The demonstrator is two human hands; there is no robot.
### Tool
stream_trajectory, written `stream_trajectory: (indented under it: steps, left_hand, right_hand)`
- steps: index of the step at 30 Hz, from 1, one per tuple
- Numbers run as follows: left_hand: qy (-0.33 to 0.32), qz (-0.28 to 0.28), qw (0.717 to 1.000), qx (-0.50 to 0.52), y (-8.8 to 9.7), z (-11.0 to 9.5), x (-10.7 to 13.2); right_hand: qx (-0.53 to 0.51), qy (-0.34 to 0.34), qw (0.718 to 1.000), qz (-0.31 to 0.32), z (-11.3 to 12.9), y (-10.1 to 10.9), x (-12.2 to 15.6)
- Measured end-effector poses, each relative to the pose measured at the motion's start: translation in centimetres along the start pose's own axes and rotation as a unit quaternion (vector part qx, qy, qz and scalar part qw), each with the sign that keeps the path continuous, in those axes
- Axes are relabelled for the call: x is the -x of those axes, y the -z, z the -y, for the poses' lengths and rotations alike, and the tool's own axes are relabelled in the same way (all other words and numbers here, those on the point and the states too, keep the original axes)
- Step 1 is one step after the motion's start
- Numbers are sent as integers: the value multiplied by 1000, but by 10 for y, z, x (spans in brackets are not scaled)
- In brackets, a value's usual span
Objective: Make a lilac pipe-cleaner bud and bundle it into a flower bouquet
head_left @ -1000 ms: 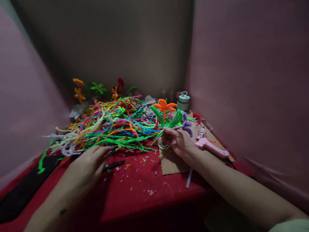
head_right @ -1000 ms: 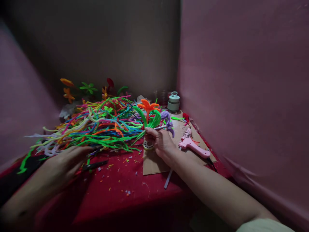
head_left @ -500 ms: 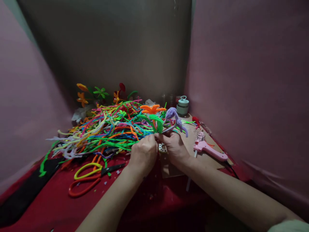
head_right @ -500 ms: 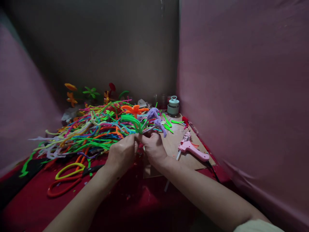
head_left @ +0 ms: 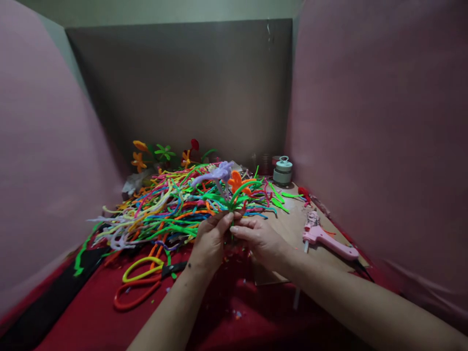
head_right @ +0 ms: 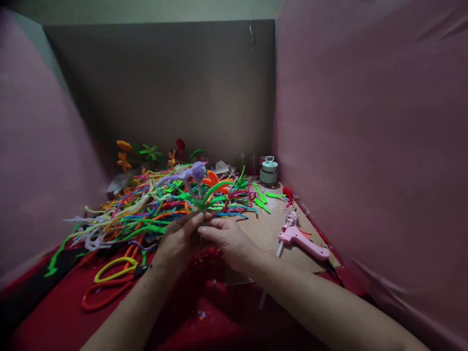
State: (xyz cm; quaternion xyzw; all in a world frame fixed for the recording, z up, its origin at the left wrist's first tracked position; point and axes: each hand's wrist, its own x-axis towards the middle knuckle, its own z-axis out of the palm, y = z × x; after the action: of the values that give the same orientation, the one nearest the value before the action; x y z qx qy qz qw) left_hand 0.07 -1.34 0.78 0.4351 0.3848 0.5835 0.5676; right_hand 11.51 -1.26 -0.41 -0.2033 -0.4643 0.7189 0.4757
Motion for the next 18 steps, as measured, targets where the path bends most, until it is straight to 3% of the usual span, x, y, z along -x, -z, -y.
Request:
stream_trajectory:
  steps: [6, 12, 18]
  left_hand:
    - [5, 47, 998, -38, 4, -5, -3]
    - [2, 82, 995, -57, -1, -13, -12]
    - [-11, 101, 992, -72, -2, -5, -13]
  right_hand:
    - [24, -10, 999, -32, 6, -2, -4]
    - [100, 57, 993, -21, 6, 10, -16]
    - [214, 127, 966, -75, 3, 19, -15]
